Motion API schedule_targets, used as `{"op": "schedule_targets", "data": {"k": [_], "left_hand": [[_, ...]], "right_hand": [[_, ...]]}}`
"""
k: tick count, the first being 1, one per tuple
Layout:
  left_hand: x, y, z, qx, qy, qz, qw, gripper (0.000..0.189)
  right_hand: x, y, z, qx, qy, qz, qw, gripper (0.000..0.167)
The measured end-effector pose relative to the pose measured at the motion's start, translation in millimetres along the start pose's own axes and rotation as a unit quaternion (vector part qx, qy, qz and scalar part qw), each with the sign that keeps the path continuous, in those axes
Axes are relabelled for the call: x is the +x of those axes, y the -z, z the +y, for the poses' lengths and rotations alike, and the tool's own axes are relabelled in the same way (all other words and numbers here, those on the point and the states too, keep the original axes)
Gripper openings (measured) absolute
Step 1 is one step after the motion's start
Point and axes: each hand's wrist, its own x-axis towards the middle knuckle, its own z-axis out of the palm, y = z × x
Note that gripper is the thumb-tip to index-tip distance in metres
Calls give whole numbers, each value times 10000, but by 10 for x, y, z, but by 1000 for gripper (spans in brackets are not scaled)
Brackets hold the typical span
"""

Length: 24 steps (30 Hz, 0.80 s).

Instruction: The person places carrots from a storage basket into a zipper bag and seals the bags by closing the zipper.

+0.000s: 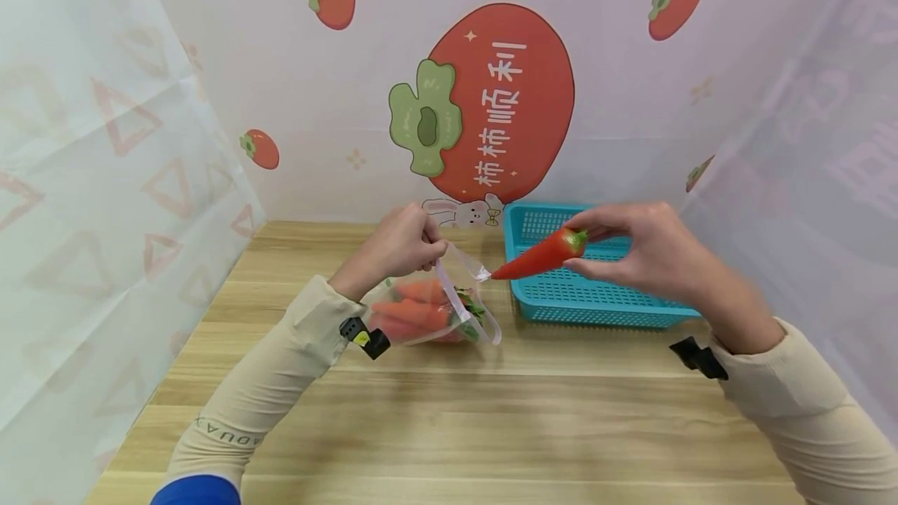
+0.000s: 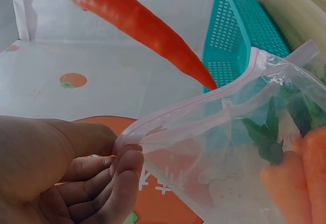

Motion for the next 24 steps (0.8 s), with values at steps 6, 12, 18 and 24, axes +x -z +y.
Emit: {"op": "schedule_targets", "data": {"k": [6, 12, 18, 24], "left_hand": [[12, -14, 11, 15, -34, -30, 10000, 28], [15, -13, 6, 16, -11, 4, 10000, 27], [14, -22, 3, -2, -35, -3, 10000, 28], [11, -24, -4, -65, -64, 42, 9999, 28]], "right_hand": [[1, -84, -94, 284, 122, 21, 9995, 44], [63, -230, -152, 458, 135, -167, 9987, 44], [163, -404, -188, 621, 214, -348, 9972, 49], [283, -603, -205, 624, 406, -418, 9963, 51]]}}
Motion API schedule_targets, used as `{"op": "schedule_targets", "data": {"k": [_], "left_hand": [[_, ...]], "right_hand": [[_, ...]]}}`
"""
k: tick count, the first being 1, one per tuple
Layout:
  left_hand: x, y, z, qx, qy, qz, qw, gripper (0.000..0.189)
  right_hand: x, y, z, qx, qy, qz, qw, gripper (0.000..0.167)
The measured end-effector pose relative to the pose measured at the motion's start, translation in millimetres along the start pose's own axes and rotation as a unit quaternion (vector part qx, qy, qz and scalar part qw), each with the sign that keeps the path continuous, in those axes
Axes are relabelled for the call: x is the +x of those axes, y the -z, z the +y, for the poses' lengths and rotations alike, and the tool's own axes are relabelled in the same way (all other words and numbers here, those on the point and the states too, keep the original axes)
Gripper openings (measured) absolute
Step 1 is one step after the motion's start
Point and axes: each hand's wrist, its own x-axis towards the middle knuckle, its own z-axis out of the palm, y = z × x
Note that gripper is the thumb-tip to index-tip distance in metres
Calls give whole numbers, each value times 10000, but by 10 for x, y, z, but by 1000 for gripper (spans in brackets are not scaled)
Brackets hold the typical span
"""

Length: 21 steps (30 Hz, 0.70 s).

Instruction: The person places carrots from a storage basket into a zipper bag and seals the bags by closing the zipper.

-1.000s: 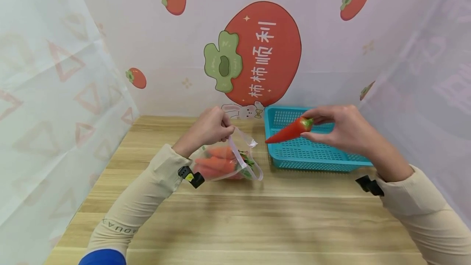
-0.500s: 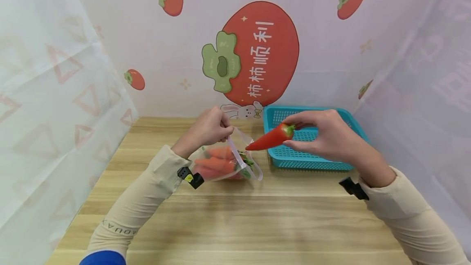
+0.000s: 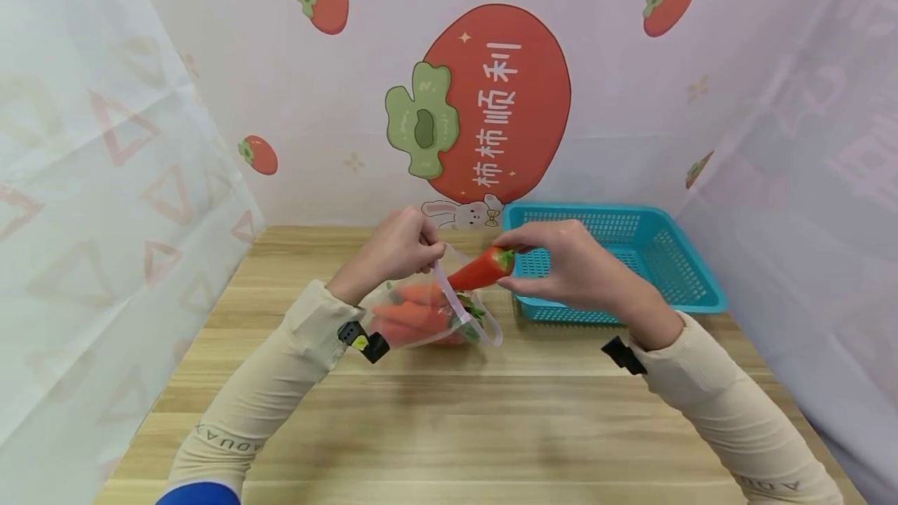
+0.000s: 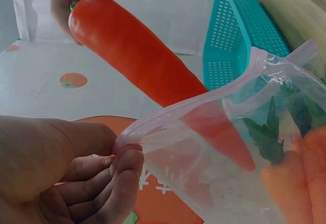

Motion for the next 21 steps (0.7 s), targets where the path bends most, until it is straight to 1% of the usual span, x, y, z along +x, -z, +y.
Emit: {"op": "schedule_targets", "data": {"k": [6, 13, 17, 21], "left_hand": [[14, 3, -9, 54, -10, 28, 10000, 29], [10, 9, -22, 37, 63, 5, 10000, 28], [16, 19, -12, 46, 67, 5, 10000, 27], [18, 51, 17, 147, -35, 18, 9999, 28]], "right_hand": [[107, -146, 23, 127, 25, -109, 9999, 51], [209, -351, 66, 339, 11, -291, 9990, 49], [263, -476, 117, 297, -25, -465, 9985, 46], [293, -556, 149, 240, -128, -604, 9978, 45]]}}
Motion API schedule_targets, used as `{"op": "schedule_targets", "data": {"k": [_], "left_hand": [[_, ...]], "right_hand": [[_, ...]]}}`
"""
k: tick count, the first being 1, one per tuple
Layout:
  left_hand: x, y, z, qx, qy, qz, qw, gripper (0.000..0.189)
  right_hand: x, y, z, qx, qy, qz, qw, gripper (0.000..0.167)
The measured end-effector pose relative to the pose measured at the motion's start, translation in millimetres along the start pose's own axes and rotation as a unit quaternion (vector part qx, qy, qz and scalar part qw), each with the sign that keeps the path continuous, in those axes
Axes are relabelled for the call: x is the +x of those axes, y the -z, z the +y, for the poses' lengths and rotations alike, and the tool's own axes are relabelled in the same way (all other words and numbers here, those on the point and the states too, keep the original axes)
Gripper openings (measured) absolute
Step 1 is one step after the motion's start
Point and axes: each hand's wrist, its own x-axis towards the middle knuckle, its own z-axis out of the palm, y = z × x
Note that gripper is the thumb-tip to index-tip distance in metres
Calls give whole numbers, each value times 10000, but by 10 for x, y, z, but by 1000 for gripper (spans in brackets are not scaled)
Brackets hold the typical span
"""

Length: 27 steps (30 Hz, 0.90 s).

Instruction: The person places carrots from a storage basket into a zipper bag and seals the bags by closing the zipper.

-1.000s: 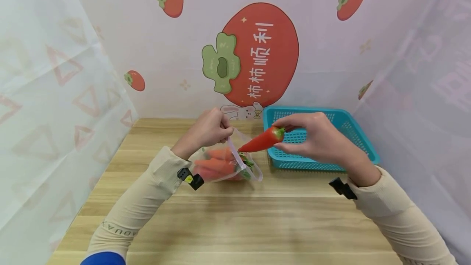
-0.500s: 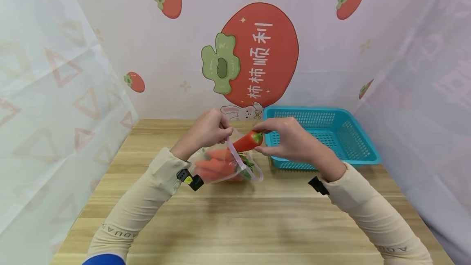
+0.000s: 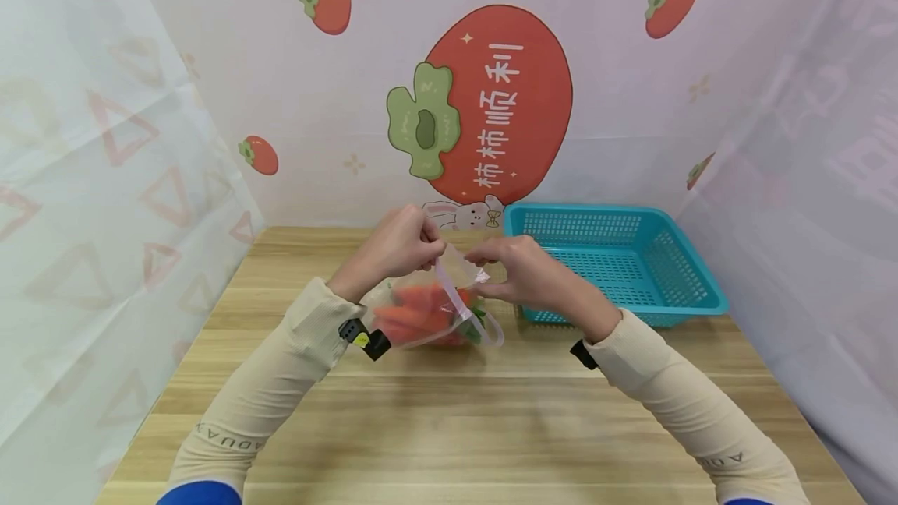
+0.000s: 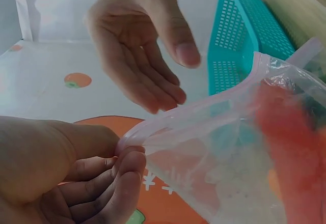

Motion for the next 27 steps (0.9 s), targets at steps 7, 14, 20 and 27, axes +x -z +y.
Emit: {"op": "schedule_targets", "data": {"k": [7, 14, 20, 27], "left_hand": [[-5, 96, 87, -37, -48, -22, 10000, 29], [-47, 205, 133, -66, 156, -57, 9998, 27], [-90, 268, 186, -92, 189, -74, 9998, 26], [-125, 307, 249, -76, -12, -90, 9999, 27]], "right_hand": [[-55, 26, 54, -33, -96, 82, 9999, 44], [-92, 86, 129, -223, -395, -34, 9990, 43], [-122, 104, 218, -318, -489, -109, 9982, 45], [-167, 68, 310, -261, 345, -36, 9991, 41]]}}
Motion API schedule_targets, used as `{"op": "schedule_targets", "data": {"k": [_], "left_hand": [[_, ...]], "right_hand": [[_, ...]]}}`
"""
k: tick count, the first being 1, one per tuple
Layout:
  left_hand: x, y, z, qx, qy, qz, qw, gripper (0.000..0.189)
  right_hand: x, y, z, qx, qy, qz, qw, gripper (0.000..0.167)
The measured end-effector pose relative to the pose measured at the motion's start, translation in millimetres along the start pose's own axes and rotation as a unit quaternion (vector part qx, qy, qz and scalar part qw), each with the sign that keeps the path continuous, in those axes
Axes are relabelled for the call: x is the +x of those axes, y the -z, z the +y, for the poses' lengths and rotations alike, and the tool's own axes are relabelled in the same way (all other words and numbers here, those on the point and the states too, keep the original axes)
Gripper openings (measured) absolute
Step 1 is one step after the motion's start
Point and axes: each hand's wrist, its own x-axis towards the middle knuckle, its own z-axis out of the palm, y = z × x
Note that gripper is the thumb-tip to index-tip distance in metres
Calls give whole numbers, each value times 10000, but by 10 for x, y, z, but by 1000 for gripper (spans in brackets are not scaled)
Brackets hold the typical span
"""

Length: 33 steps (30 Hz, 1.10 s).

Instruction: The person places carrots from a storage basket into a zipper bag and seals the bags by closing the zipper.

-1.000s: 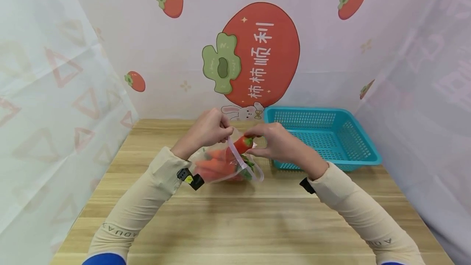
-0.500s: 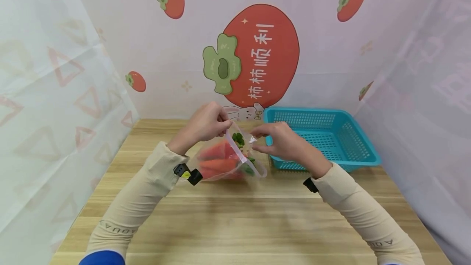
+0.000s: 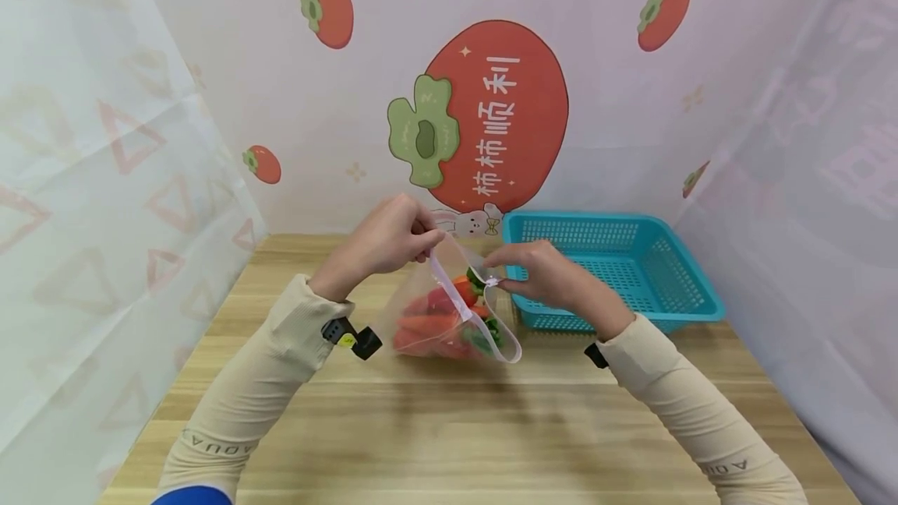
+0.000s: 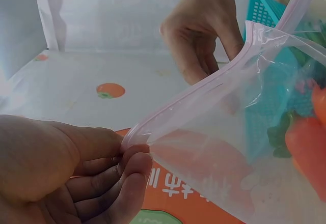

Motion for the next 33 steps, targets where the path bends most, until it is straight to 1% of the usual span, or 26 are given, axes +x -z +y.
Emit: {"op": "schedule_targets", "data": {"k": [2, 4, 6, 8, 12, 15, 19, 22, 25, 30, 33], "left_hand": [[0, -3, -2, -2, -67, -7, 10000, 27], [2, -4, -9, -2, -138, -8, 9999, 27], [6, 0, -27, -5, -191, 10, 9998, 27], [8, 9, -55, -29, -241, 27, 9997, 27], [12, 45, -140, -36, -410, 65, 9991, 26], [-3, 93, -189, 12, -593, 32, 9982, 22], [-80, 177, -239, 76, -701, 2, 9975, 18], [-173, 228, -312, 41, -691, 85, 9976, 16], [-276, 259, -402, -79, -704, 225, 9972, 18], [-482, 270, -575, -312, -795, 376, 9956, 30], [-624, 240, -697, -284, -892, 473, 9945, 39]], "right_hand": [[-6, -21, 12, -27, 436, 102, 9990, 39], [-9, -35, 16, -77, 782, 221, 9967, 36], [-9, -41, 9, -104, 964, 351, 9947, 32], [-5, -43, 1, -55, 995, 477, 9939, 30], [6, -51, -8, 73, 899, 756, 9931, 26], [1, -58, -10, 131, 804, 1070, 9909, 25], [4, -56, -21, 286, 666, 1512, 9858, 23], [24, -45, -41, 439, 547, 1748, 9821, 23], [42, -36, -67, 561, 382, 1955, 9783, 22], [67, -42, -101, 789, 43, 2230, 9716, 19], [74, -56, -123, 906, -162, 2363, 9673, 18]]}}
